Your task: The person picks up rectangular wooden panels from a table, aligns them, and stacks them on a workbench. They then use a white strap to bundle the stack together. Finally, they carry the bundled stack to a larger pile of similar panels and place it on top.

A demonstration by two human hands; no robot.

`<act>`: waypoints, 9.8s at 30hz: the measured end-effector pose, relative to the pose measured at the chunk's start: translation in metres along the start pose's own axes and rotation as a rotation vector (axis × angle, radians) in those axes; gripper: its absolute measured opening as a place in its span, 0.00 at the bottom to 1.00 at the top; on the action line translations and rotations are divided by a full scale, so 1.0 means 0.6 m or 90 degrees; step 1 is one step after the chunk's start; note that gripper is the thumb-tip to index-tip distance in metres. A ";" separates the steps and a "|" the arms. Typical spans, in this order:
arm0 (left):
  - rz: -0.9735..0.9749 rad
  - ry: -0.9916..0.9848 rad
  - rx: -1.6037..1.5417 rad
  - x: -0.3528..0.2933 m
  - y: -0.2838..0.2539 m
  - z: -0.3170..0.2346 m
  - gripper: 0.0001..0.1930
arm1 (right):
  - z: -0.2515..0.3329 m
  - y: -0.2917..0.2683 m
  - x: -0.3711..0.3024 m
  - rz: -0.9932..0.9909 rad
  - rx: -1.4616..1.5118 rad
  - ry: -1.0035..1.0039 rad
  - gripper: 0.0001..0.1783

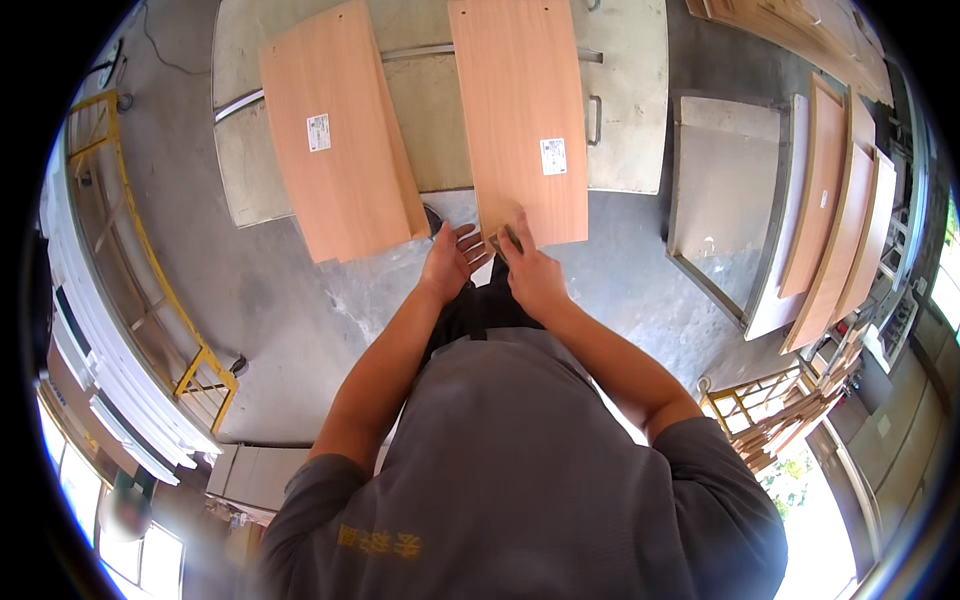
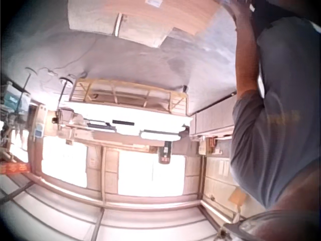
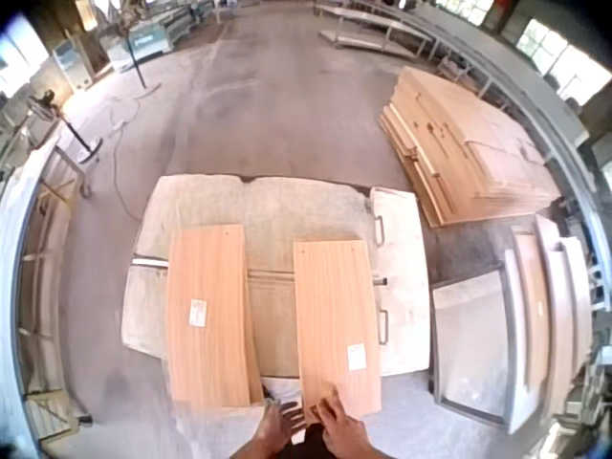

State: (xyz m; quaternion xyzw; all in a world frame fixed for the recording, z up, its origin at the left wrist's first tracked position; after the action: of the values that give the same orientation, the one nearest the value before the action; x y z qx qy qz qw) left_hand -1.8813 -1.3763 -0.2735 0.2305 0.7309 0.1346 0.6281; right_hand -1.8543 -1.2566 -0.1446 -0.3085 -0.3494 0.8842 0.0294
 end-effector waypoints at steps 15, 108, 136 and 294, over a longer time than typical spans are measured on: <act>0.020 0.005 0.040 0.015 -0.002 0.002 0.32 | 0.038 -0.020 0.073 -0.052 -0.056 0.070 0.36; -0.198 0.177 0.433 0.001 -0.017 -0.070 0.15 | 0.127 -0.284 0.499 -0.096 -0.031 -0.256 0.29; -0.014 0.090 0.191 0.000 -0.029 -0.009 0.20 | 0.032 -0.009 0.138 -0.058 -0.031 0.109 0.39; 0.830 0.694 1.799 -0.024 0.285 0.152 0.41 | -0.255 0.207 -0.268 -1.150 1.554 0.266 0.31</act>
State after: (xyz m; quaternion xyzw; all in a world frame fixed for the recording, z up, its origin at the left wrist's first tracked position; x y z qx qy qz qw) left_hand -1.7616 -1.2454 -0.1940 -0.7624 -0.1743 0.3111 0.5399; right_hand -1.6177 -1.3017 -0.2259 0.0972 0.5128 0.2522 0.8149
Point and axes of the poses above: each hand's wrist, its own x-axis towards the middle knuckle, its own y-axis out of the palm, z = x × y, the point moved 10 cm from there along x, towards the middle knuckle, and after that the axes turned 12 degrees about x, right-handed, at the moved point
